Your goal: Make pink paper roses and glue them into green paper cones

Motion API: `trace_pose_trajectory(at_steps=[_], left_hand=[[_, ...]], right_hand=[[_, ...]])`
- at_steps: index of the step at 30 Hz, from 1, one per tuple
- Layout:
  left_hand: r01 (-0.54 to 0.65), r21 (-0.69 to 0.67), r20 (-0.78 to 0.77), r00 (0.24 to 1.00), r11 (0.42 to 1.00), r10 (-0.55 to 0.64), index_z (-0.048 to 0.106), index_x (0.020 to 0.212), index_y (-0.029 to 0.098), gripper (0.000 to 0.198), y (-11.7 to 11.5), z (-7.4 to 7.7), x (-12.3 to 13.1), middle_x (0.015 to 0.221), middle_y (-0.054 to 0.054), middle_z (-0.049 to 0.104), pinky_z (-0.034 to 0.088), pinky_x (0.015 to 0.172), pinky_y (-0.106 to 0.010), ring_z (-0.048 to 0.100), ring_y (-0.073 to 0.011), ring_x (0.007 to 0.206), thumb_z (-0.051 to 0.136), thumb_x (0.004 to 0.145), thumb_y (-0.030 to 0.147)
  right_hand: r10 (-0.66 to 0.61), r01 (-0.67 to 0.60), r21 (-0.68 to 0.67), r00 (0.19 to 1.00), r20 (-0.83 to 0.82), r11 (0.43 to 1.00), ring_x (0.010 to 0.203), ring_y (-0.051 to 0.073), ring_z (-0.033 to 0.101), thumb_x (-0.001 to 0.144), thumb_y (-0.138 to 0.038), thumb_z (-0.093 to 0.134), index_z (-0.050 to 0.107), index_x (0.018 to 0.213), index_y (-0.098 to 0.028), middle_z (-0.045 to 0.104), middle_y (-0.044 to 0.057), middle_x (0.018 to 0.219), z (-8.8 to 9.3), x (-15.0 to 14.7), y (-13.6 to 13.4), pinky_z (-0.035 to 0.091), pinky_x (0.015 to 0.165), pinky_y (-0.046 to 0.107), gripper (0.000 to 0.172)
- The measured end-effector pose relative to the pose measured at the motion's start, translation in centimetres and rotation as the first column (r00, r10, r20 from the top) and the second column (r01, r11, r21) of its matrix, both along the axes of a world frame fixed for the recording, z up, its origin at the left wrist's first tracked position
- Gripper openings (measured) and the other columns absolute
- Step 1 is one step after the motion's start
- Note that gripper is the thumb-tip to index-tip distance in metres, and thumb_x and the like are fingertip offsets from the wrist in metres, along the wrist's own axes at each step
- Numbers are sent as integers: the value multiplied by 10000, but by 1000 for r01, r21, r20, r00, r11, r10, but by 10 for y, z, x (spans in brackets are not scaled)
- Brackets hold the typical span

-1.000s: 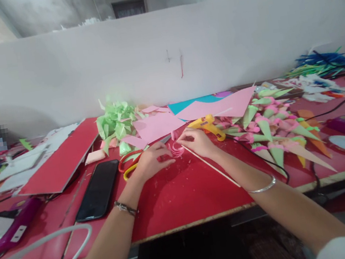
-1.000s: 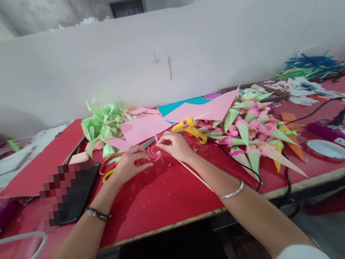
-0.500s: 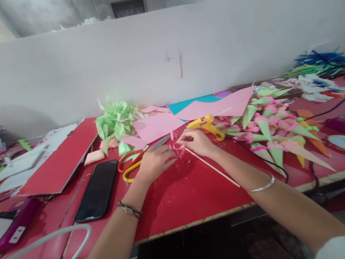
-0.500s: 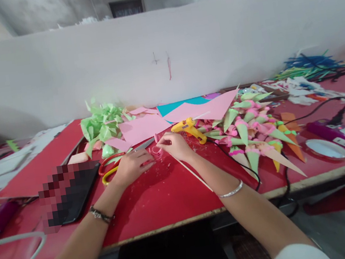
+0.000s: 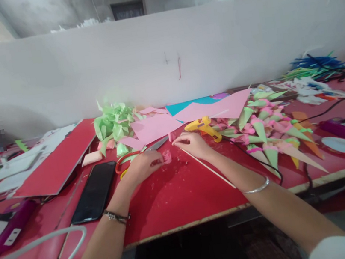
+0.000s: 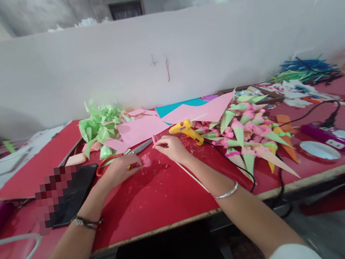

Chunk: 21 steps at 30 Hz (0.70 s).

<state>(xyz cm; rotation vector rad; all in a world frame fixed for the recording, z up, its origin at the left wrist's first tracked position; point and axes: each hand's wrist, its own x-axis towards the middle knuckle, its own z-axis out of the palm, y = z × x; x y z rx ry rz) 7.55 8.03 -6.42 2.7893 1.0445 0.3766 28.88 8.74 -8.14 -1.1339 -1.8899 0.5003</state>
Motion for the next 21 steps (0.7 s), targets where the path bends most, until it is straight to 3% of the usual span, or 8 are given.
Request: trace_pose_trajectory(at_steps=[5,9,12,16,21], left_hand=[[-11,-85,3,1000,996,11,589,772,157,105,-11,1,-15,781,-28,615,383,614,-206,542,-121,678,495,788,202],[-45,-113,49,997,993,51,589,781,167,115,-22,-7,-24,787,-24,613,396,634,-208,547,-125,713,490,790,224],[-44,-98,79,996,994,52,590,787,174,116,-26,-14,-26,792,-19,616,397,644,-211,546,-124,722,489,790,232],[-8,-86,83,996,996,15,593,791,171,112,-26,-20,-24,768,-17,619,394,622,-208,542,-119,685,502,782,237],[-6,-99,104,994,995,17,589,780,168,92,-26,-21,-24,756,-13,618,390,601,-202,533,-110,654,518,769,227]], right_hand=[[-29,31,-13,992,119,999,550,96,488,750,-150,511,636,867,-130,605,13,670,-4,-2,-2,383,568,211,172],[-119,83,180,973,200,980,757,140,553,793,-102,411,607,938,-148,625,58,853,6,0,-2,411,705,243,248],[-150,53,254,912,382,966,905,153,550,802,-41,330,570,1055,-165,584,84,1055,25,1,5,404,755,244,370],[-81,-2,112,674,734,994,974,171,548,767,-29,383,545,1128,-197,555,76,1155,50,-3,31,388,783,241,430],[40,-25,-31,589,807,999,877,176,591,704,-85,524,655,951,-176,683,67,906,54,-14,62,399,709,215,294]])
